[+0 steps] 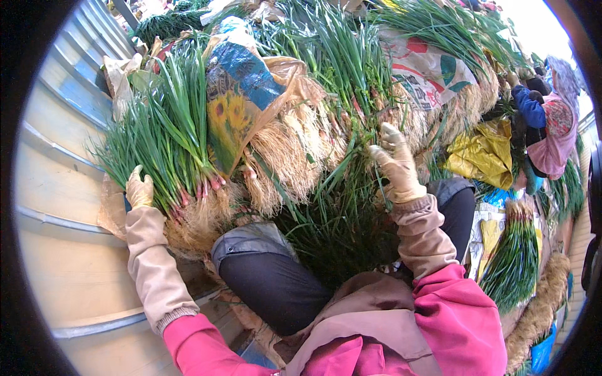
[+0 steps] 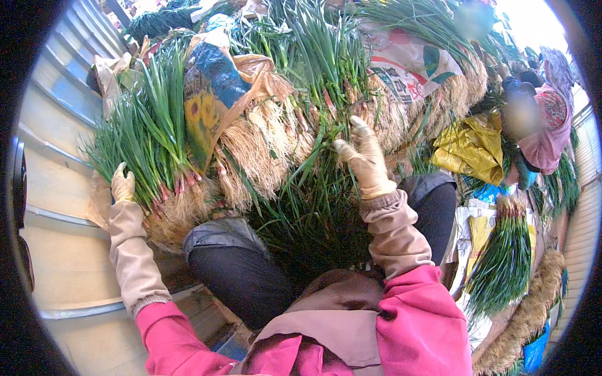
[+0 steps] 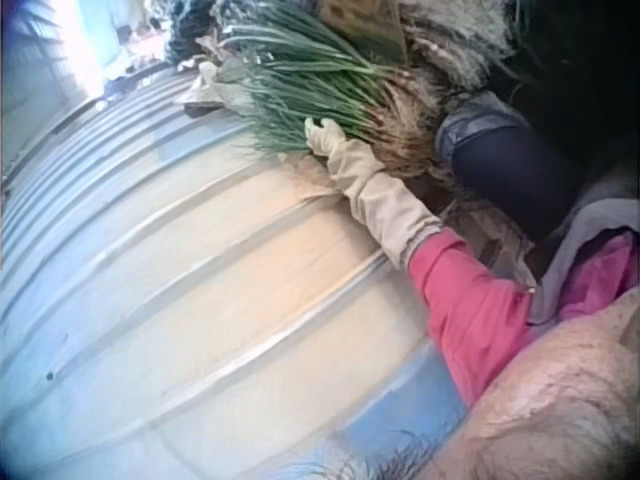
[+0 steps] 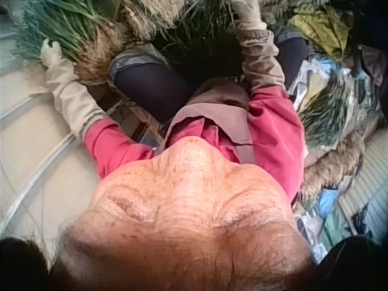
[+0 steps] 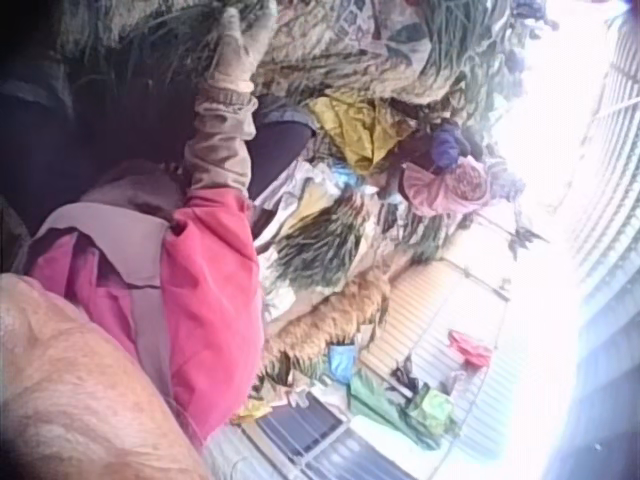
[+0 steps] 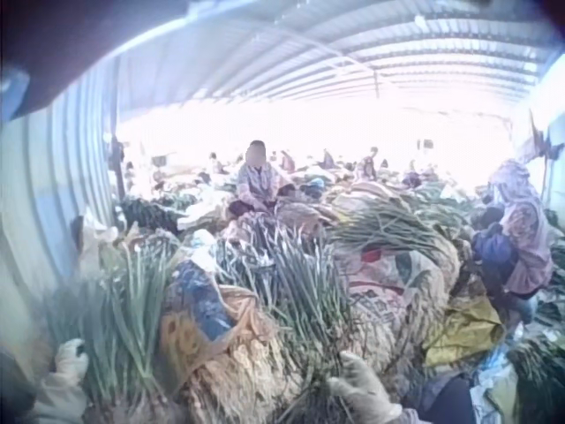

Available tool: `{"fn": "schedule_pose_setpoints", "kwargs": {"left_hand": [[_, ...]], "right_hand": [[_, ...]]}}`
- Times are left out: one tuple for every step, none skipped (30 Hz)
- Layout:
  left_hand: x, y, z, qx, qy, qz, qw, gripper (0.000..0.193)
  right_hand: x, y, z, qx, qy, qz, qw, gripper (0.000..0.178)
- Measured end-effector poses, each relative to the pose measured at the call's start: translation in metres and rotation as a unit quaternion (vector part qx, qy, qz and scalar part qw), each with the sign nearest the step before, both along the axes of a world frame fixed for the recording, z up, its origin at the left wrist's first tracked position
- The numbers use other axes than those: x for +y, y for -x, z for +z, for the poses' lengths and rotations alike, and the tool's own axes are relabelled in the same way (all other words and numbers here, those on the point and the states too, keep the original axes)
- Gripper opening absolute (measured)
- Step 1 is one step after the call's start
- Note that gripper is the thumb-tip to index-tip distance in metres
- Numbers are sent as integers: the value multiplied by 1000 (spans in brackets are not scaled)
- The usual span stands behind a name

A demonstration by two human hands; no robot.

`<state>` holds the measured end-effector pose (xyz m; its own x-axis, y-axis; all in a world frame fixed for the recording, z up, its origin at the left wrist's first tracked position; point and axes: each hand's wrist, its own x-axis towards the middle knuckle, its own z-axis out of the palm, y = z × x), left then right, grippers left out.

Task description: The person gathers green onions from a large pile, aligns them by the roots, and ties them into bundles using a thin strip. The person repeats this process, placing finished bundles aside.

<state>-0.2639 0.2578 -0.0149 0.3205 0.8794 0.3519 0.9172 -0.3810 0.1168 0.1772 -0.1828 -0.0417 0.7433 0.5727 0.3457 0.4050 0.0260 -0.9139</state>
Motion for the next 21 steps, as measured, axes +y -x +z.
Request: {"fn": "schedule_pose_setpoints", "kwargs": {"left_hand": [[-9,-4,6,-11,-32,-5,999,42],[-23,-10,11,-22,-61,-12,998,42],[-40,-22,17,-29,-72,-18,997,41],[-59,-34,25,-34,-85,-23,996,40],[-76,-47,29,-72,-84,-59,992,36],[-92,-84,37,-129,-39,-124,983,33],[-107,-99,37,-171,-23,-179,969,31],[-122,-104,36,-209,-10,-222,952,29],[-142,-115,41,-239,3,-250,938,27],[-163,-128,48,-271,20,-276,922,25],[-182,-140,53,-317,55,-300,898,23],[-206,-149,64,-360,119,-293,878,23],[-231,-157,75,-405,178,-279,852,24],[-240,-161,78,-395,147,-304,854,25],[-250,-171,77,-402,159,-330,839,26],[-258,-182,78,-408,170,-355,823,27],[-270,-194,76,-413,185,-385,804,28],[-284,-214,78,-397,225,-381,804,28],[-296,-239,76,-359,196,-429,806,28],[-303,-234,72,-374,206,-421,800,27],[-310,-241,64,-389,236,-428,781,27]], "right_hand": [[10,1,-10,11,39,34,999,70],[26,3,-29,-8,96,50,994,84],[41,6,-47,-31,154,66,985,99],[58,12,-39,51,294,49,953,101],[67,18,-21,67,316,9,946,100],[71,-16,-70,87,151,42,984,84],[78,-30,-62,312,-60,162,934,74],[71,-26,-36,318,-87,158,931,57],[59,-24,-8,321,-116,151,928,41],[44,-22,21,322,-145,141,925,26],[35,-32,32,345,-145,115,920,25],[31,-39,43,367,-147,96,913,23],[28,-37,57,368,-180,84,908,22],[26,-35,67,369,-214,74,901,22],[24,-44,55,348,-259,112,894,24],[29,-56,34,338,-246,96,903,25],[34,-72,1,328,-233,74,913,27],[36,-110,-51,280,-146,58,947,32],[25,-152,-103,226,-56,33,972,37],[35,-98,-69,399,-64,5,915,43],[30,-86,-57,337,-53,-1,940,47]]}}
